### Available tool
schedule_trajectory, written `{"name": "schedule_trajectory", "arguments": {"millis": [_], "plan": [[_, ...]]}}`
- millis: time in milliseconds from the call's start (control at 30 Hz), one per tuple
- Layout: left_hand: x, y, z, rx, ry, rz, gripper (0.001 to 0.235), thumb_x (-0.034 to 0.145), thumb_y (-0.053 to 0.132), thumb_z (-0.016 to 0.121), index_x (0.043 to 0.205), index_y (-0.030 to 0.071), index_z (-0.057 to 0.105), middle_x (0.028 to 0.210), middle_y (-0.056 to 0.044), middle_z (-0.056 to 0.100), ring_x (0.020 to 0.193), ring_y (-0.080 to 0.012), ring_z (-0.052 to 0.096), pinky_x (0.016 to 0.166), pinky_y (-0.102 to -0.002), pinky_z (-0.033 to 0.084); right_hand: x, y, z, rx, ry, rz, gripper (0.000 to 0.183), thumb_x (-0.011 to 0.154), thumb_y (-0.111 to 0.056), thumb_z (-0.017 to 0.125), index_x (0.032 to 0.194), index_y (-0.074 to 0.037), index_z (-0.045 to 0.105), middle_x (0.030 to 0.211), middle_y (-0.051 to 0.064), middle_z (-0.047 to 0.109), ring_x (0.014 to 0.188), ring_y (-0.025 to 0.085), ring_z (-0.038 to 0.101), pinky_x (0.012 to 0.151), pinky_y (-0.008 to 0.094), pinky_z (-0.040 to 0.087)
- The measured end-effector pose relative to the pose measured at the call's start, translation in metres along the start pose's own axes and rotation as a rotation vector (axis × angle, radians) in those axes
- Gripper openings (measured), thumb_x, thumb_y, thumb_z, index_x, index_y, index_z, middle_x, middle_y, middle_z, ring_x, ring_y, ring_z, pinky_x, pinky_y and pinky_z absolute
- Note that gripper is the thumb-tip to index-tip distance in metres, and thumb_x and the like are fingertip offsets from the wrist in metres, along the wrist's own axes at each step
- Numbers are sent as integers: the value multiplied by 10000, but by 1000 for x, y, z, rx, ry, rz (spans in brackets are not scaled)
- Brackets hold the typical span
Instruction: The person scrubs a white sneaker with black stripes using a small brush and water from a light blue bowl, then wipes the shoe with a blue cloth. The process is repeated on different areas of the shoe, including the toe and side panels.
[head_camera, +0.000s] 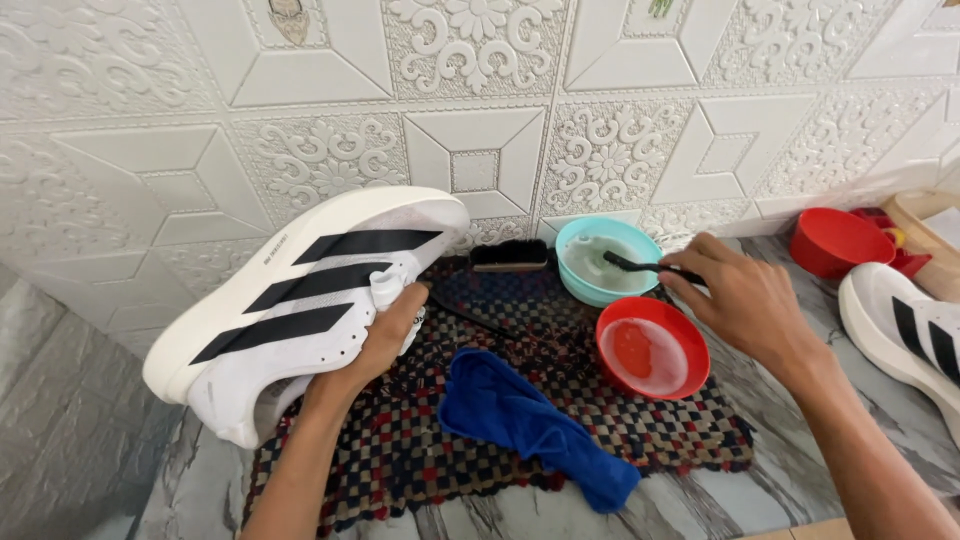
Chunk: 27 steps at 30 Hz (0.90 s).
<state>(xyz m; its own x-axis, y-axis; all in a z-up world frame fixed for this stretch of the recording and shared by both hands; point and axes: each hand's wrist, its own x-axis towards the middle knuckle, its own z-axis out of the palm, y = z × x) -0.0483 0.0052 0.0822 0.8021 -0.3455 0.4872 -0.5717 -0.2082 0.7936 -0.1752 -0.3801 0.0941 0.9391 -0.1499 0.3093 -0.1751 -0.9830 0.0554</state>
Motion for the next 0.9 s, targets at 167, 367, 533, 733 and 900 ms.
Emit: {"name": "schedule_trajectory", "arguments": {"millis": [167, 367, 533, 733, 900], "plan": [[-2, 4, -6, -30, -37, 16, 509, 993, 142, 594, 653, 275, 239, 596, 142, 335, 546, -28, 327, 518, -270, 312, -47, -4, -16, 17, 223, -81, 310, 1020, -443, 645, 1235, -268, 784, 1171, -95, 698, 774, 186, 747, 529, 395, 545], [-3, 3, -7, 75, 30, 94, 494, 950, 137, 614, 661, 268, 235, 601, 150, 331, 544, -36, 315, 500, -292, 301, -75, -3, -14, 90, 10, 38, 322, 957, -457, 636, 1242, -389, 768, 1203, -154, 716, 964, 108, 779, 672, 373, 607], [-3, -3, -9, -23, 8, 84, 483, 968, 138, 596, 653, 269, 254, 604, 143, 339, 555, -29, 329, 510, -280, 306, -86, 4, 0, -127, 27, 101, 367, 961, -579, 565, 1281, -469, 709, 1149, -202, 671, 706, 173, 768, 465, 390, 527], [-1, -51, -2, -279, -273, -124, 449, 1115, 250, 523, 783, 261, 221, 749, 129, 249, 667, -37, 231, 617, -273, 268, -88, 16, 13, -385, -42, 34, 586, 959, -532, 542, 1535, -509, 441, 1304, -168, 543, 755, 208, 801, 513, 435, 660], [0, -38, -4, -253, -293, -143, 445, 1078, 260, 539, 746, 243, 243, 701, 114, 269, 637, -48, 246, 619, -289, 284, -74, 5, 7, -221, 144, -120, 435, 1026, -349, 558, 1461, -340, 566, 1245, -70, 626, 917, 243, 756, 721, 442, 586]]}}
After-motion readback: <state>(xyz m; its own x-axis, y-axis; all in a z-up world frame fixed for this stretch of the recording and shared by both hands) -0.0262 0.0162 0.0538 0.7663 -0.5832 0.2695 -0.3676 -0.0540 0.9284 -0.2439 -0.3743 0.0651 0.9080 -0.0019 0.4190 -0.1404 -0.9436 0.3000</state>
